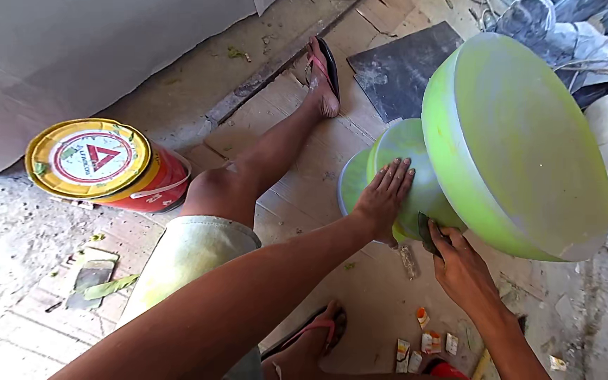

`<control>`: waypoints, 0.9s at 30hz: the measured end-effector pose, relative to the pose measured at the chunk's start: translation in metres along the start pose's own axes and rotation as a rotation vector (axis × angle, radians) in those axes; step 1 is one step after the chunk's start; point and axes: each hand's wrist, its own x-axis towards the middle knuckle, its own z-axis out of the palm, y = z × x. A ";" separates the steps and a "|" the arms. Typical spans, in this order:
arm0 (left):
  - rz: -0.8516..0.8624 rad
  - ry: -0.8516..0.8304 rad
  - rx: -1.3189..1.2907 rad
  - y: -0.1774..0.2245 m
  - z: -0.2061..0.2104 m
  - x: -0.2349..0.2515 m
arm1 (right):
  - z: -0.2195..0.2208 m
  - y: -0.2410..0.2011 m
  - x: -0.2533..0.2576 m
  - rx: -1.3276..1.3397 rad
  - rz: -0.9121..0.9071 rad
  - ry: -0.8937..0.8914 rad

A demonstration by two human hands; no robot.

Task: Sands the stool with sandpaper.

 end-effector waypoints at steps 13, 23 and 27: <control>-0.046 -0.019 0.026 0.006 -0.015 -0.002 | 0.008 0.045 0.009 0.207 0.001 0.339; -0.002 -0.190 0.014 0.002 -0.030 0.004 | 0.006 0.025 0.015 0.195 -0.050 0.159; -0.006 -0.168 0.018 0.003 -0.028 0.003 | -0.004 0.020 0.006 0.224 -0.069 0.097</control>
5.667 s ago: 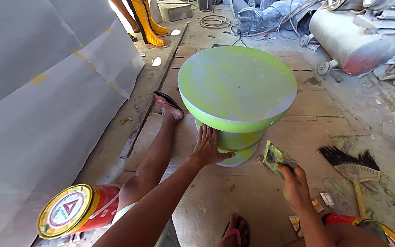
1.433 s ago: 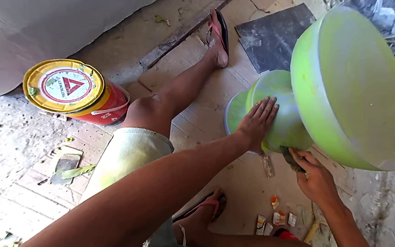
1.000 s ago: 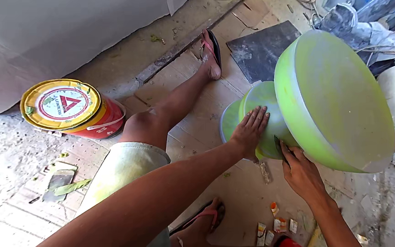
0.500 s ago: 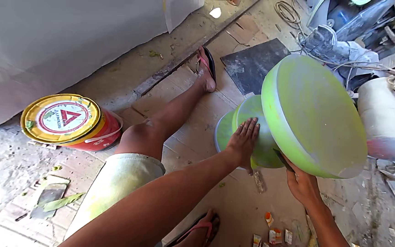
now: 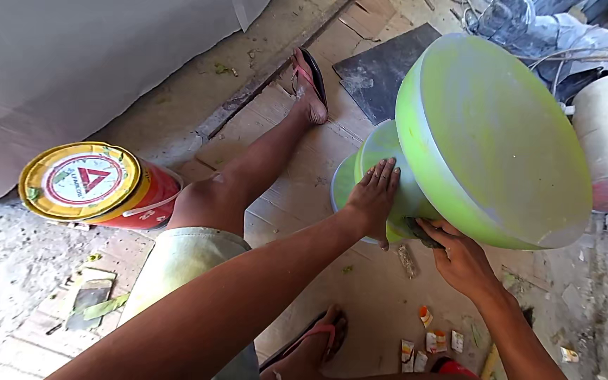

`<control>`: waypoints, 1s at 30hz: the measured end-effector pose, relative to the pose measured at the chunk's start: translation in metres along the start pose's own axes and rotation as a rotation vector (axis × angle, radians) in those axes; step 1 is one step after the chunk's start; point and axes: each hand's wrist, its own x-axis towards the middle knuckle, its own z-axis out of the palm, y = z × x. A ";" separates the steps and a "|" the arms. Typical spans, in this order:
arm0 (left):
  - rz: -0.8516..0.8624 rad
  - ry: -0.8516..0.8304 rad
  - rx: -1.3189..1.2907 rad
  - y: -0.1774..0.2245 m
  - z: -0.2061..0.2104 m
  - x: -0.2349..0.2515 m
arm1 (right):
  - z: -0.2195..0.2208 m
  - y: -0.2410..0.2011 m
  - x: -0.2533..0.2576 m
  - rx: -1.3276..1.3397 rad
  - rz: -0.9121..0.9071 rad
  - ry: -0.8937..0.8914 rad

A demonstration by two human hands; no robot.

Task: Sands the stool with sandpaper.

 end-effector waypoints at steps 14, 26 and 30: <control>-0.002 0.091 0.035 -0.002 0.007 -0.002 | -0.003 -0.007 -0.031 0.018 0.008 -0.243; 0.003 -0.031 -0.148 -0.003 -0.003 0.003 | 0.015 -0.102 -0.109 2.069 0.240 0.750; 0.062 -0.048 -0.184 0.003 -0.009 -0.012 | 0.001 -0.134 -0.090 2.378 -0.086 0.753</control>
